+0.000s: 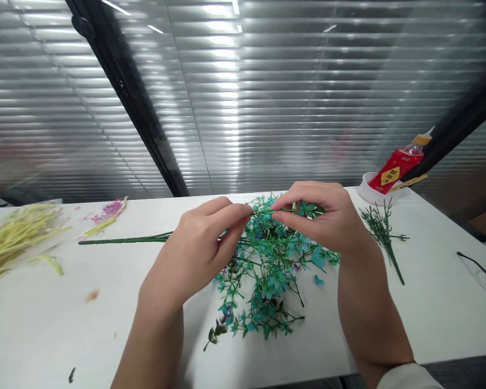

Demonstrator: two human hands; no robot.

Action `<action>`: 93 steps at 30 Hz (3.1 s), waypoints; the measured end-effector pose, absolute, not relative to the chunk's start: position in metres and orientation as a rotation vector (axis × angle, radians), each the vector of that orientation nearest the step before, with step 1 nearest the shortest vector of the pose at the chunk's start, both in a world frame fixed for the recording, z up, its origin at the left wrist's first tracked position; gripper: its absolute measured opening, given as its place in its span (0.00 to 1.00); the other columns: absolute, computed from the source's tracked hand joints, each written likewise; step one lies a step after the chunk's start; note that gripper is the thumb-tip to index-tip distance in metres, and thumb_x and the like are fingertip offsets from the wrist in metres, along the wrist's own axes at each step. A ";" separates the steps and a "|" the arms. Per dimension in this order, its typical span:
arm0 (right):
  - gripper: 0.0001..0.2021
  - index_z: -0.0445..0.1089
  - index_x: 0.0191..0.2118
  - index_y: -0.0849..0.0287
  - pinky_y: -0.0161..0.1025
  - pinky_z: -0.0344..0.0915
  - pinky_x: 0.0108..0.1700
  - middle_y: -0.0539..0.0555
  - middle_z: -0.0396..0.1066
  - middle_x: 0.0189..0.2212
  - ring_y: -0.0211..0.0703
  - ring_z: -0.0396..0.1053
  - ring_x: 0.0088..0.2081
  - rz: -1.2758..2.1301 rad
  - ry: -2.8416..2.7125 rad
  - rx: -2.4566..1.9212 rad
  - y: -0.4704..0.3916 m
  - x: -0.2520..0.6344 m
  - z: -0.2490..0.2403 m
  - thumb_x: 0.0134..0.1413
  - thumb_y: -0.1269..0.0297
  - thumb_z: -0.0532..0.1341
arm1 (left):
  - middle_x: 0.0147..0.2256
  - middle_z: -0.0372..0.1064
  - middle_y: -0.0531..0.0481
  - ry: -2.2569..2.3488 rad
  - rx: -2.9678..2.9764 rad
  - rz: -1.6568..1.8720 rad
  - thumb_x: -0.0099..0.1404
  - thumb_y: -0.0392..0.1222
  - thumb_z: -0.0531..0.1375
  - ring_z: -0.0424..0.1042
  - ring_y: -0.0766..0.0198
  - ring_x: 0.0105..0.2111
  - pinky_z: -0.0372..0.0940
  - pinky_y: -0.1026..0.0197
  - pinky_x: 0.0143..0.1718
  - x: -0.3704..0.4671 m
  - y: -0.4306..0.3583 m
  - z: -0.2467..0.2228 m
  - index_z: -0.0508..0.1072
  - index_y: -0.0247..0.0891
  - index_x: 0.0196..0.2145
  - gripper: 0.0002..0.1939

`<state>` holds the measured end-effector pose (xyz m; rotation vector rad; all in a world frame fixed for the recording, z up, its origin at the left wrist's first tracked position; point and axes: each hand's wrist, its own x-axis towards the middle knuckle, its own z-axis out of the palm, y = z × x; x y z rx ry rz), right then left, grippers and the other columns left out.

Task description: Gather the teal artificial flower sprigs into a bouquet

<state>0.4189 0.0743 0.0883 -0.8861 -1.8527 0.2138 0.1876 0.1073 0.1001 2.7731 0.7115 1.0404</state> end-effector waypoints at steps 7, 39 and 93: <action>0.04 0.78 0.35 0.57 0.36 0.69 0.32 0.48 0.77 0.29 0.35 0.72 0.31 0.205 -1.849 -0.880 0.071 0.420 0.089 0.54 0.73 0.68 | 0.30 0.68 0.53 0.703 2.783 1.113 0.70 0.30 0.57 0.65 0.71 0.28 0.60 0.66 0.30 0.190 0.105 0.101 0.74 0.34 0.42 0.07; 0.01 0.77 0.34 0.53 0.37 0.64 0.27 0.52 0.71 0.37 0.37 0.68 0.31 0.034 -1.812 -0.961 0.071 0.412 0.087 0.57 0.66 0.67 | 0.38 0.67 0.49 0.747 2.833 1.160 0.69 0.32 0.57 0.68 0.69 0.32 0.64 0.64 0.33 0.193 0.101 0.100 0.73 0.37 0.42 0.06; 0.19 0.68 0.56 0.51 0.48 0.67 0.51 0.56 0.73 0.55 0.52 0.71 0.55 0.094 -1.677 -1.364 0.081 0.446 0.080 0.69 0.50 0.52 | 0.43 0.66 0.45 1.140 2.850 1.017 0.65 0.24 0.45 0.68 0.63 0.36 0.63 0.61 0.36 0.188 0.112 0.097 0.67 0.39 0.51 0.23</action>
